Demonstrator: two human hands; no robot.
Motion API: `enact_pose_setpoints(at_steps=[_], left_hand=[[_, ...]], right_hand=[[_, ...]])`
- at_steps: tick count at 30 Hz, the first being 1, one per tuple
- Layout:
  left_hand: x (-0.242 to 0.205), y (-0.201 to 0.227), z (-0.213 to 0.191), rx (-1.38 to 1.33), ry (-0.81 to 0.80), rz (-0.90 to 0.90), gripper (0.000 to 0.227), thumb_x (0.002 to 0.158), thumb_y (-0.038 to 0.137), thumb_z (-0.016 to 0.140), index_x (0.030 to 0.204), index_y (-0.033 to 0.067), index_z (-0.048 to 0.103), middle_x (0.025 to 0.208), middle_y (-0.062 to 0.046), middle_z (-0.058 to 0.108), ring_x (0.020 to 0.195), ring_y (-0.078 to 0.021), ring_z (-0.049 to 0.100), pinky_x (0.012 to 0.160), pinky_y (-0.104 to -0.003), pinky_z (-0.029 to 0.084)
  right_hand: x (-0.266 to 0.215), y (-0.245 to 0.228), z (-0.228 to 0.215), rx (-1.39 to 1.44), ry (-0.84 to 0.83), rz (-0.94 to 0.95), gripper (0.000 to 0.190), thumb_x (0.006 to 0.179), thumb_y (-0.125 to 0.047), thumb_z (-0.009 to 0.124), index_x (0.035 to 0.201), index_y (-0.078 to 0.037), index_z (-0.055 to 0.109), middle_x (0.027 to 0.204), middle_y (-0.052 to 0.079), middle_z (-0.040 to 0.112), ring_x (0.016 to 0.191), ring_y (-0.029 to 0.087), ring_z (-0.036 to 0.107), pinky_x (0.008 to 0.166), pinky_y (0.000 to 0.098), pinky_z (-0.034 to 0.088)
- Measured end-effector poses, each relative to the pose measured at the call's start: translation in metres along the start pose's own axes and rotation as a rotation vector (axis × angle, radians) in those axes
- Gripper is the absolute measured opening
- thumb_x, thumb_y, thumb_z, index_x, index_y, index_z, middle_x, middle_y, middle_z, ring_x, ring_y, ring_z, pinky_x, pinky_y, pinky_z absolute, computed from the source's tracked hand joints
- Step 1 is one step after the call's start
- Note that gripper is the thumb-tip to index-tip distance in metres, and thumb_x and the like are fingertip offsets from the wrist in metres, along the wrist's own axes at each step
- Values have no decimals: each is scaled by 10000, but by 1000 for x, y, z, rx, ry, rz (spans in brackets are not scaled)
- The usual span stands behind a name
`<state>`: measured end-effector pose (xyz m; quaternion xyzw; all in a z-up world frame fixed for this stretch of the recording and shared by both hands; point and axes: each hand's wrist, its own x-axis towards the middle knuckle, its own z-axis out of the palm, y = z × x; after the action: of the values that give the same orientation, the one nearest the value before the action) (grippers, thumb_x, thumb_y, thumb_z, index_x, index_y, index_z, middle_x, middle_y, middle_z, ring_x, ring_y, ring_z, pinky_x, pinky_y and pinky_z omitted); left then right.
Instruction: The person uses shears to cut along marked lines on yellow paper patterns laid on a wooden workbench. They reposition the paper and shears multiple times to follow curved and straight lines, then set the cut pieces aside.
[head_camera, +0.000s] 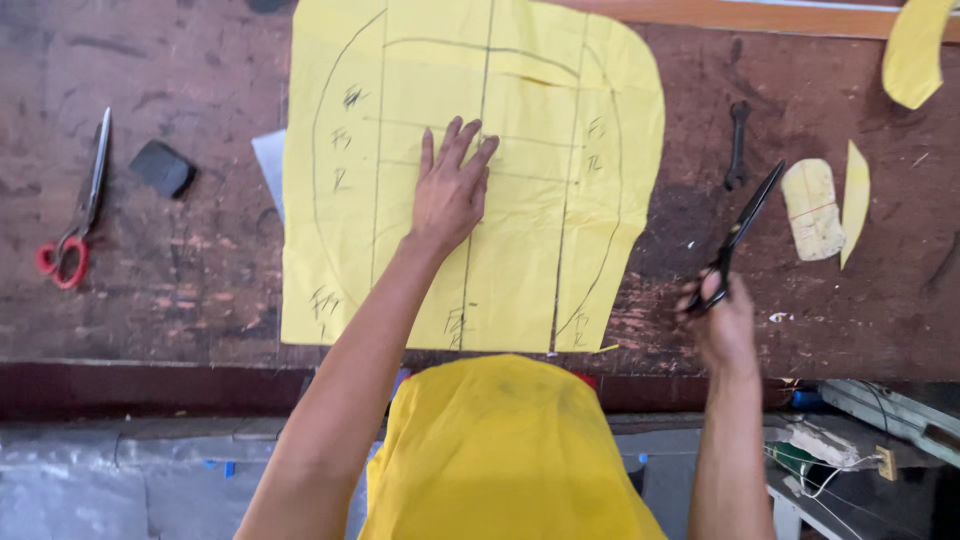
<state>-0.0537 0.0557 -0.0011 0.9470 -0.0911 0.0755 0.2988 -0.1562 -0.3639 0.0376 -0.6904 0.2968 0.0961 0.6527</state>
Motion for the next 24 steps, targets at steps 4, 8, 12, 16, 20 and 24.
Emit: enact_pose_setpoints(at_steps=[4, 8, 12, 16, 20, 24], left_hand=[[40, 10, 24, 60, -121, 71, 465, 1028, 211, 576, 1490, 177, 540, 1612, -109, 381, 1550, -313, 254, 1276, -600, 123], [68, 21, 51, 110, -214, 143, 492, 1056, 381, 494, 1530, 248, 491, 1660, -107, 288, 1561, -322, 146, 1224, -673, 19], [75, 30, 64, 191, -289, 131, 510, 1075, 500, 414, 1552, 326, 458, 1689, -77, 244, 1576, -334, 101, 1196, -730, -39], [76, 29, 65, 202, -339, 106, 529, 1080, 528, 379, 1571, 343, 444, 1707, -65, 228, 1586, -333, 82, 1199, -734, -56], [77, 28, 70, 206, -331, 123, 537, 1085, 532, 368, 1578, 333, 441, 1700, -80, 219, 1579, -330, 61, 1192, -729, -63], [76, 25, 68, 194, -364, 100, 531, 1103, 525, 364, 1592, 332, 439, 1720, -75, 206, 1592, -327, 48, 1199, -731, -69]], right_hand=[[-65, 3, 41, 241, -211, 48, 441, 955, -391, 660, 1234, -75, 531, 846, 60, 649, 704, 162, 621, 628, 326, 522], [-94, 19, 82, 200, -296, 139, 507, 983, -408, 625, 1260, 13, 576, 755, 78, 636, 608, 163, 586, 583, 300, 488], [-108, 29, 93, 29, -310, 215, 502, 973, -375, 629, 1256, 38, 612, 731, 80, 643, 608, 147, 582, 594, 278, 465], [-120, 29, 89, -59, -348, 306, 473, 942, -328, 646, 1246, 34, 646, 705, 86, 643, 595, 145, 590, 574, 285, 463], [-126, 28, 85, -128, -291, 358, 465, 933, -312, 659, 1262, 16, 644, 735, 81, 635, 610, 138, 591, 594, 279, 475], [-125, 31, 91, -120, -267, 342, 465, 926, -289, 657, 1293, -6, 619, 737, 76, 639, 599, 140, 596, 579, 284, 483]])
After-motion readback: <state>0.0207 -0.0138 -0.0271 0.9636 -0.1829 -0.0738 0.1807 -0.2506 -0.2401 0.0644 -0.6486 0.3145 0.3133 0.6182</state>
